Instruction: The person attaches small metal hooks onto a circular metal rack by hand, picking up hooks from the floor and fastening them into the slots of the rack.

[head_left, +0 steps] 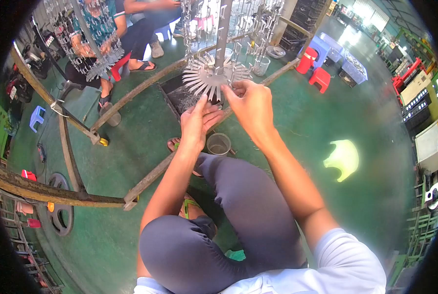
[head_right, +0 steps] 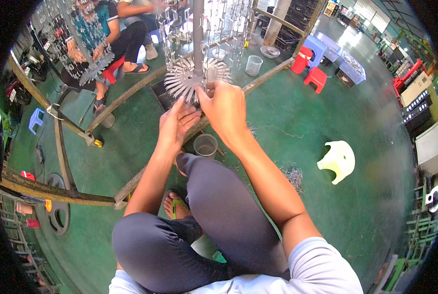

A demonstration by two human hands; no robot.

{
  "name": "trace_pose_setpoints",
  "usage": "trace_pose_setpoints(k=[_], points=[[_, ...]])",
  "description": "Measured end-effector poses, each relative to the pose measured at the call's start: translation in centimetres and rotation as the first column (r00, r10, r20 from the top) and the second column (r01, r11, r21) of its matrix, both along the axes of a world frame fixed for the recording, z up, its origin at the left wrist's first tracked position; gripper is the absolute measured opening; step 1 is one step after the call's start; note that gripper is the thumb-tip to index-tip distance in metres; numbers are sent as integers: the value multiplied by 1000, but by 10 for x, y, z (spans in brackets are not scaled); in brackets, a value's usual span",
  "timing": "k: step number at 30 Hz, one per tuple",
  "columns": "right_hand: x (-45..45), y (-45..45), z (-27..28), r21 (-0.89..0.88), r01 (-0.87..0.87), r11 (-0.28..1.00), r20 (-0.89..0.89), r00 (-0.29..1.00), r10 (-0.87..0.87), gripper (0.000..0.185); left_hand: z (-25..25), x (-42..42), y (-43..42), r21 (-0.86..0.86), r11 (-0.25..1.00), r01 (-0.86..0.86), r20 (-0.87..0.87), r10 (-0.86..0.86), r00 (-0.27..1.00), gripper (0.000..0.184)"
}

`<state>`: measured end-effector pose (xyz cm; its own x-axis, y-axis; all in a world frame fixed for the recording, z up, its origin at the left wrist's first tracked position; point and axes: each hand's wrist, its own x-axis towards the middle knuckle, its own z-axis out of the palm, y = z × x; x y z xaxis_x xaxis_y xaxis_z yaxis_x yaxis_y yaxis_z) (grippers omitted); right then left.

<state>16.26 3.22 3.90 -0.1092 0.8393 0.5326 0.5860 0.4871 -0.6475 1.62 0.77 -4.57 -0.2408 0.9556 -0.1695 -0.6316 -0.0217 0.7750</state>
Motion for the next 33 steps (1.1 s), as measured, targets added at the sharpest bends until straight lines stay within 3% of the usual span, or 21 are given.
trace_pose_setpoints(k=[7, 11, 12, 15, 24, 28, 33], points=[[-27, 12, -1, 51, -30, 998, 20, 999, 29, 26, 0, -9, -9, 45, 987, -155, -293, 161, 942, 36], [-30, 3, -1, 2, -64, 998, -32, 997, 64, 24, 19, 0, -26, 299, 912, -281, -546, 405, 734, 31], [-29, -1, -1, -10, -82, 997, -59, 995, 82, 22, 26, 4, -31, 317, 900, -299, -572, 433, 696, 22], [-22, -16, 0, -40, -145, 989, -130, 982, 138, 18, 37, 12, -33, 560, 797, -226, -543, 560, 626, 13], [-10, -33, -5, -77, -210, 975, -178, 965, 194, 14, 62, 1, -44, 503, 864, -25, -696, 421, 582, 10], [-10, -38, -6, -82, -219, 972, -195, 960, 200, 12, 73, 3, -48, 554, 832, -15, -741, 501, 448, 9], [-4, -42, -3, -134, -308, 942, -286, 922, 260, 15, 72, 3, -47, 605, 796, -21, -724, 561, 401, 7]])
